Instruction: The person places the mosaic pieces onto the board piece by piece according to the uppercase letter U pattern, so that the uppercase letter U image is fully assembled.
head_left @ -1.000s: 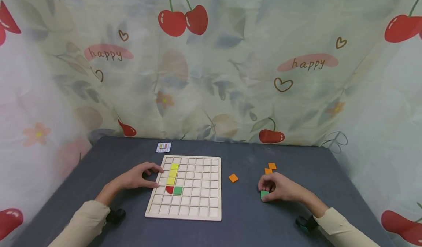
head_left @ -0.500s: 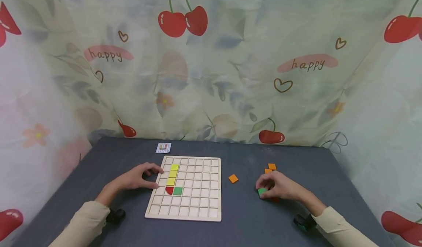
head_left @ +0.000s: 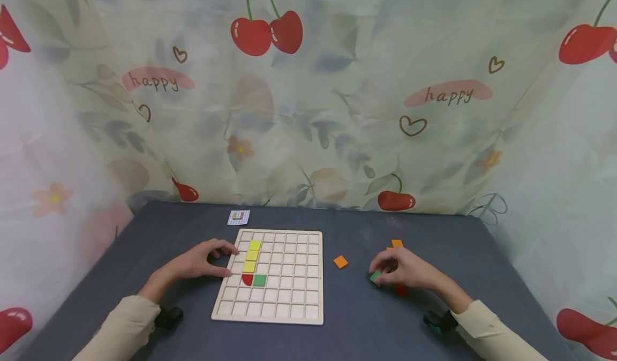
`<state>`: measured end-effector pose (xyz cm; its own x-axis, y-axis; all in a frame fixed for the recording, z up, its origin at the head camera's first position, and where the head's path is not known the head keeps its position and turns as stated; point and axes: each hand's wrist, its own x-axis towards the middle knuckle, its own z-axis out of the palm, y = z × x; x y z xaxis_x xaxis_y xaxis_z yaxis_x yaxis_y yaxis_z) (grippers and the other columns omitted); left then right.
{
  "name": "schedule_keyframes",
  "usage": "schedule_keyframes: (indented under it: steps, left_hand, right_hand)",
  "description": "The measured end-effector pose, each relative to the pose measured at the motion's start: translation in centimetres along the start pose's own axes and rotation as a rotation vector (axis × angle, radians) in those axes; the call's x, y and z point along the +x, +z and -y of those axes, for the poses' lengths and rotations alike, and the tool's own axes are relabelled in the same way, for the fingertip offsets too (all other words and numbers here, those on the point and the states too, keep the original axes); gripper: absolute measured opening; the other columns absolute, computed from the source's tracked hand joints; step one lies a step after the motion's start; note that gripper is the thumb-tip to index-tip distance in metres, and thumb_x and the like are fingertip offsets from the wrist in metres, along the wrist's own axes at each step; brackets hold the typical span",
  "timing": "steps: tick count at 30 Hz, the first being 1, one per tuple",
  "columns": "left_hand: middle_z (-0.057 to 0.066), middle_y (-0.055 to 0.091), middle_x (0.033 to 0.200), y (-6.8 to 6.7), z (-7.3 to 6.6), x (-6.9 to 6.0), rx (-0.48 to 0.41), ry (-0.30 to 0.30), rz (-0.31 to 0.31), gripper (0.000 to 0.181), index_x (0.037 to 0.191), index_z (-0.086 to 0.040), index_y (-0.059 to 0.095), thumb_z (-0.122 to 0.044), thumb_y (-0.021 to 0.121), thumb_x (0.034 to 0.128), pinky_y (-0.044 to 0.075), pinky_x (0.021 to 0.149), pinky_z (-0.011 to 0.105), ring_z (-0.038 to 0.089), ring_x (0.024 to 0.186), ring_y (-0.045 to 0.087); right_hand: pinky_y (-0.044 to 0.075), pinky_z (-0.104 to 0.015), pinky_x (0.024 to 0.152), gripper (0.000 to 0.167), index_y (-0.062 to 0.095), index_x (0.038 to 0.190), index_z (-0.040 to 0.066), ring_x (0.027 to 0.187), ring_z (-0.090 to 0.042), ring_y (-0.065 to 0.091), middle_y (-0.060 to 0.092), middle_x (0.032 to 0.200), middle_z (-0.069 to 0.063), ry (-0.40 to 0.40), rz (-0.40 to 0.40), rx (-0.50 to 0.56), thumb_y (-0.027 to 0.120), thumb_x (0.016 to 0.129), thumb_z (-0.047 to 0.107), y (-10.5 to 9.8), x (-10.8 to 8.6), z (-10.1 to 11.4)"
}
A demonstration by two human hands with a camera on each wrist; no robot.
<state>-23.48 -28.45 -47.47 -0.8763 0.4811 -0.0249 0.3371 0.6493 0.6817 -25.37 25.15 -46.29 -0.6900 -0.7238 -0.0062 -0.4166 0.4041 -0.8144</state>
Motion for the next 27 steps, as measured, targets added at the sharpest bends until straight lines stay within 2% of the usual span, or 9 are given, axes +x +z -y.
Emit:
schedule_keyframes:
  steps: [9,14,18,27]
  left_hand:
    - [0.006,0.057,0.118,0.1,0.1,-0.1,0.002,-0.009,-0.001,0.047,0.126,-0.012,0.066,-0.029,0.085,0.0863,0.044,0.093,0.052,0.03,0.108,0.052]
    - [0.006,0.057,0.118,0.1,0.1,-0.1,0.009,-0.017,-0.004,0.047,0.126,-0.012,0.066,-0.03,0.084,0.0865,0.044,0.093,0.05,0.029,0.108,0.052]
    - [0.006,0.057,0.117,0.0,0.1,0.0,0.011,-0.016,-0.004,0.048,0.127,-0.012,0.066,-0.03,0.084,0.0866,0.044,0.093,0.051,0.03,0.108,0.052]
    - [0.006,0.057,0.118,-0.1,0.2,0.1,0.014,-0.008,0.003,0.047,0.127,-0.012,0.066,-0.031,0.084,0.0871,0.044,0.094,0.051,0.03,0.108,0.052]
  right_hand:
    - [0.055,-0.034,0.069,0.009,0.074,0.1,0.01,0.074,-0.027,0.066,0.07,0.09,-0.005,-0.046,-0.025,0.032,0.078,0.093,0.014,0.3,0.9,0.3]
    - [0.053,-0.031,0.066,0.01,0.072,0.099,0.009,0.072,-0.023,0.064,0.068,0.087,-0.006,-0.068,-0.056,0.048,0.078,0.093,0.014,0.4,1.4,0.5]
    - [0.051,-0.03,0.065,0.01,0.071,0.099,0.008,0.073,-0.02,0.062,0.067,0.089,-0.007,-0.077,-0.082,0.047,0.077,0.093,0.014,0.5,1.8,0.7]
    - [0.052,-0.031,0.067,0.012,0.074,0.103,0.009,0.079,-0.023,0.065,0.07,0.095,-0.005,-0.072,-0.124,0.045,0.078,0.092,0.013,1.1,3.0,1.0]
